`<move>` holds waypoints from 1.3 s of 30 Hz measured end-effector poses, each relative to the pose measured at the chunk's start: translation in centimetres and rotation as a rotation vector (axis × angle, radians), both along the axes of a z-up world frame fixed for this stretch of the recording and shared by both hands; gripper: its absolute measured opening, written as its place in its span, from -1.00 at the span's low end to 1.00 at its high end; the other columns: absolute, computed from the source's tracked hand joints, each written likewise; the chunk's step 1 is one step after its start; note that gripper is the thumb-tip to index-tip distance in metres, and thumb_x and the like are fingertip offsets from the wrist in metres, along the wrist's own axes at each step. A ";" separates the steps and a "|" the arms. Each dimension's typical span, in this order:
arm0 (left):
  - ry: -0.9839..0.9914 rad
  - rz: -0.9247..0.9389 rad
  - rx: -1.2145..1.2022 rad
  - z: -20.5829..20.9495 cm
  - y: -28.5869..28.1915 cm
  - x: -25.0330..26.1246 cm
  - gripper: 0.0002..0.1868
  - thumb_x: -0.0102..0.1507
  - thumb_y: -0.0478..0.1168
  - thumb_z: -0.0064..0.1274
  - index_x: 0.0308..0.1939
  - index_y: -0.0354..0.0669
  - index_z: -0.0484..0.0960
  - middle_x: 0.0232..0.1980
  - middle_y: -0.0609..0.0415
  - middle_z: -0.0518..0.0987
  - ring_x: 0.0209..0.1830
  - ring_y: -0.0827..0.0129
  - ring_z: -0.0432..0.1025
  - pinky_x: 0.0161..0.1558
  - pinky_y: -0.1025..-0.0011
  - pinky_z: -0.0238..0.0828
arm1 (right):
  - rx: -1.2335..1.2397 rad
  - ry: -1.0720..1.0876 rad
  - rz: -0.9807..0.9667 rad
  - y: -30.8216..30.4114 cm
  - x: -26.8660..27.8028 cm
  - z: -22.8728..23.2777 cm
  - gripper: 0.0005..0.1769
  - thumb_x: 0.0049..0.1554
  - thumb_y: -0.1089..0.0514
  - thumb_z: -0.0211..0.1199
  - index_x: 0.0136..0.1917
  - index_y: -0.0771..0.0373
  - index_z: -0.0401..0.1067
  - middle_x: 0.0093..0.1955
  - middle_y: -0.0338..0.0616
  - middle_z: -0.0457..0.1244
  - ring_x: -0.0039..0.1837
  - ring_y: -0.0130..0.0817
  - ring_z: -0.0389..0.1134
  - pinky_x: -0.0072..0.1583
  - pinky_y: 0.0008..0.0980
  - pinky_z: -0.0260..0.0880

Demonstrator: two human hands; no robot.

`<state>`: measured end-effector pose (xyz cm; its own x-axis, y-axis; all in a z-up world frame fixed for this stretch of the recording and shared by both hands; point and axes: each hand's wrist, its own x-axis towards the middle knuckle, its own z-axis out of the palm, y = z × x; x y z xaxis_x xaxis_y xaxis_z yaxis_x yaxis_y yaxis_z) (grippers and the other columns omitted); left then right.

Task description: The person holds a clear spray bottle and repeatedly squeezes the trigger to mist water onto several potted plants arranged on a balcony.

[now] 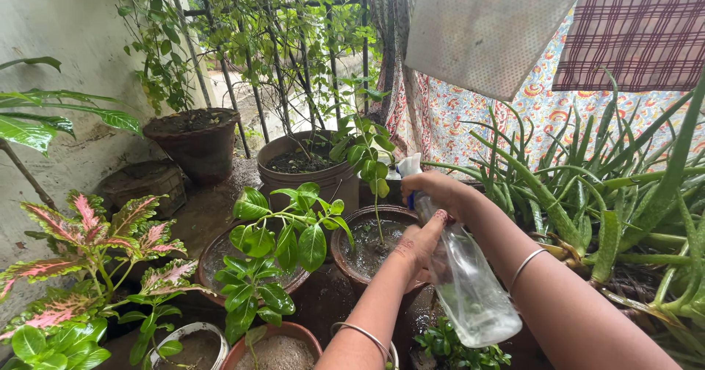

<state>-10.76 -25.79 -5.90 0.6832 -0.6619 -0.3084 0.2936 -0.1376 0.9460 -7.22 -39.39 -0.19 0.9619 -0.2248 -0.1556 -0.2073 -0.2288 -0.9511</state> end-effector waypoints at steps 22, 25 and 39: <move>-0.644 0.285 0.096 4.8 4.8 3.1 0.17 -0.01 0.42 0.26 0.40 -0.40 0.32 0.29 -0.23 0.50 0.22 0.18 0.51 0.19 0.28 0.48 | 0.045 -0.423 -0.072 3.6 1.7 7.4 -0.79 -0.11 0.09 0.30 -0.23 0.26 0.49 -0.31 -0.23 0.27 -0.31 -0.43 0.25 -0.25 -0.33 0.25; -0.679 0.324 0.125 5.0 5.9 3.5 0.18 -0.02 0.44 0.24 0.42 -0.36 0.33 0.33 -0.24 0.48 0.28 0.16 0.47 0.24 0.28 0.41 | 0.031 -0.472 -0.061 4.8 2.5 7.8 -0.80 -0.11 0.10 0.31 -0.24 0.26 0.49 -0.31 -0.24 0.27 -0.32 -0.43 0.24 -0.25 -0.33 0.22; -0.769 0.351 0.032 7.1 10.9 4.9 -0.25 0.00 0.32 0.24 0.08 -0.13 0.67 0.01 -0.01 0.72 -0.02 0.27 0.62 0.08 0.33 0.48 | 0.352 -0.544 0.124 9.9 3.8 8.4 -0.77 -0.02 0.13 0.29 -0.11 0.29 0.44 -0.25 -0.18 0.31 -0.23 -0.38 0.35 -0.17 -0.32 0.38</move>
